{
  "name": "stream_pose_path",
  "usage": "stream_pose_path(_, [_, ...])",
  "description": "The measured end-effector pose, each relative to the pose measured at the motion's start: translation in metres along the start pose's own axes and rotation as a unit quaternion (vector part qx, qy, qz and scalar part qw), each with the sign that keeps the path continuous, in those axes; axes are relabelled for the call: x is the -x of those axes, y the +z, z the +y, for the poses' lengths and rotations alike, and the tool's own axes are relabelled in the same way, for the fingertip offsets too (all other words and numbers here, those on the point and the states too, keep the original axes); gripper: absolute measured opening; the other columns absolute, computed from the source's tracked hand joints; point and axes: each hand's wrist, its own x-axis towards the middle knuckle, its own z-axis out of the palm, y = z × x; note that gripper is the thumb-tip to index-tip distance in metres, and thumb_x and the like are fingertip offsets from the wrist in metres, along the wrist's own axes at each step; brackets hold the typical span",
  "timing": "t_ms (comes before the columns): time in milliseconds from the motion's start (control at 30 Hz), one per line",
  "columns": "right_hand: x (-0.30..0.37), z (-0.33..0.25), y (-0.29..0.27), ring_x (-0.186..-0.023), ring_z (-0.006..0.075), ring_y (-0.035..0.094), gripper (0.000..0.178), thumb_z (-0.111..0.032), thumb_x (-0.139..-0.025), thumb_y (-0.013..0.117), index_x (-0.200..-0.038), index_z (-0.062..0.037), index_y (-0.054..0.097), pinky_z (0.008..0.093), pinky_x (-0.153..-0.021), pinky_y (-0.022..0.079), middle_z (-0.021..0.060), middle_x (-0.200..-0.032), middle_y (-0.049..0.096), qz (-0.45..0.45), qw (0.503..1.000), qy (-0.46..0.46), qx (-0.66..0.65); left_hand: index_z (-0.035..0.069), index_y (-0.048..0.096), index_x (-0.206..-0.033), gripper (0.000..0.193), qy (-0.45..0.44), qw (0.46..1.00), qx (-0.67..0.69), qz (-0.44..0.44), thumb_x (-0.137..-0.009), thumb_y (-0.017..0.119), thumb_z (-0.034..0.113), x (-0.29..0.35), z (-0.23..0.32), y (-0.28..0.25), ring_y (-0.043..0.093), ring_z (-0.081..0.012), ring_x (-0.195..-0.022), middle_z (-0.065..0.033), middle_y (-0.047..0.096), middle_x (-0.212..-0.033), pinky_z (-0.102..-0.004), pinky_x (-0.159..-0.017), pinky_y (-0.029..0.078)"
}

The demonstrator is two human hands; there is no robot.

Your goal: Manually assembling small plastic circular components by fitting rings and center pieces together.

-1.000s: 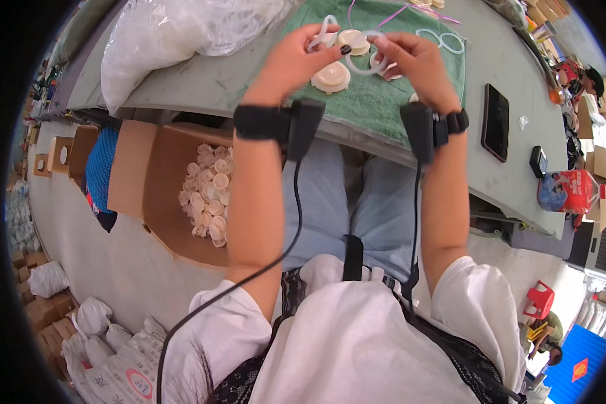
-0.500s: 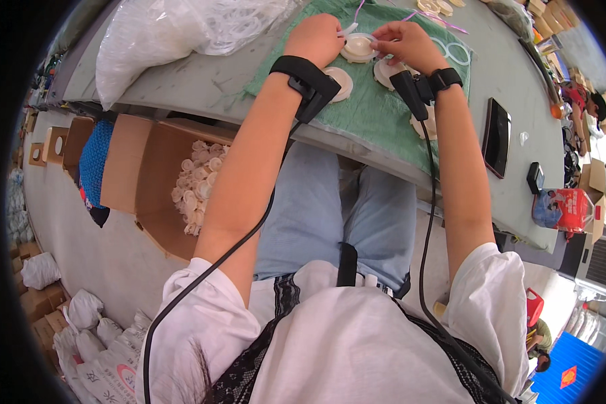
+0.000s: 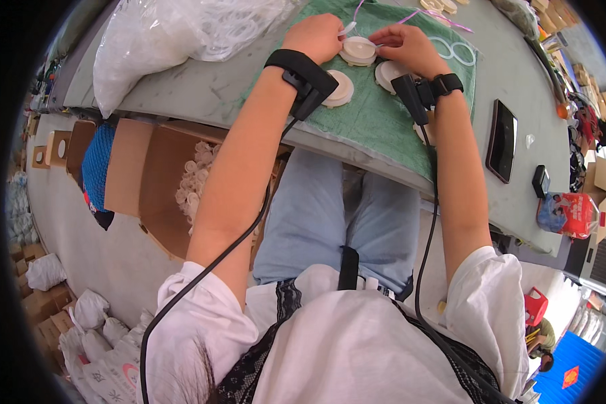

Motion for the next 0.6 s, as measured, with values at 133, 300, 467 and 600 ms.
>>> stream_pose_path(133, [-0.003,0.001,0.002,-0.097,0.0161,0.062,0.027,-0.002,-0.081,0.061,-0.108,0.0016,0.061,0.0281,-0.086,0.049,0.0089,-0.103,0.065,0.009,1.0,0.009,0.007,0.012,0.068,-0.092,0.016,0.002,0.999,0.026,-0.038,-0.079,0.059,0.015,-0.007,-0.004,0.002,0.063,-0.0301,-0.09,-0.0114,0.067,-0.094,-0.0417,-0.078,0.05])
stream_pose_path(300, [-0.006,0.008,0.007,-0.089,0.0161,0.064,0.024,-0.002,-0.08,0.063,-0.104,0.0011,0.063,0.0274,-0.079,0.051,0.0098,-0.097,0.067,0.05,0.999,0.008,-0.017,0.006,0.067,-0.092,0.019,0.012,0.999,0.043,-0.031,-0.078,0.057,0.014,-0.012,-0.004,0.004,0.062,-0.0324,-0.08,-0.0165,0.066,-0.085,-0.04,-0.072,0.048])
stream_pose_path(467, [-0.007,0.012,0.009,-0.076,0.0156,0.066,0.022,-0.005,-0.079,0.065,-0.101,0.0007,0.066,0.027,-0.069,0.054,0.0108,-0.087,0.069,0.097,0.994,0.028,-0.041,0.006,0.066,-0.092,0.019,0.035,0.996,-0.066,-0.042,-0.083,0.059,0.021,-0.016,-0.004,0.003,0.063,-0.0321,-0.09,-0.0152,0.066,-0.094,-0.0425,-0.077,0.05])
stream_pose_path(600, [-0.005,0.004,0.011,-0.079,0.014,0.064,0.023,-0.007,-0.086,0.061,-0.106,0.0021,0.062,0.0263,-0.071,0.053,0.0093,-0.092,0.068,0.084,0.994,0.067,-0.017,0.006,0.066,-0.092,0.02,0.022,0.997,-0.055,-0.057,-0.083,0.061,0.023,-0.019,-0.004,0.002,0.063,-0.0321,-0.09,-0.0148,0.066,-0.094,-0.0421,-0.076,0.05])
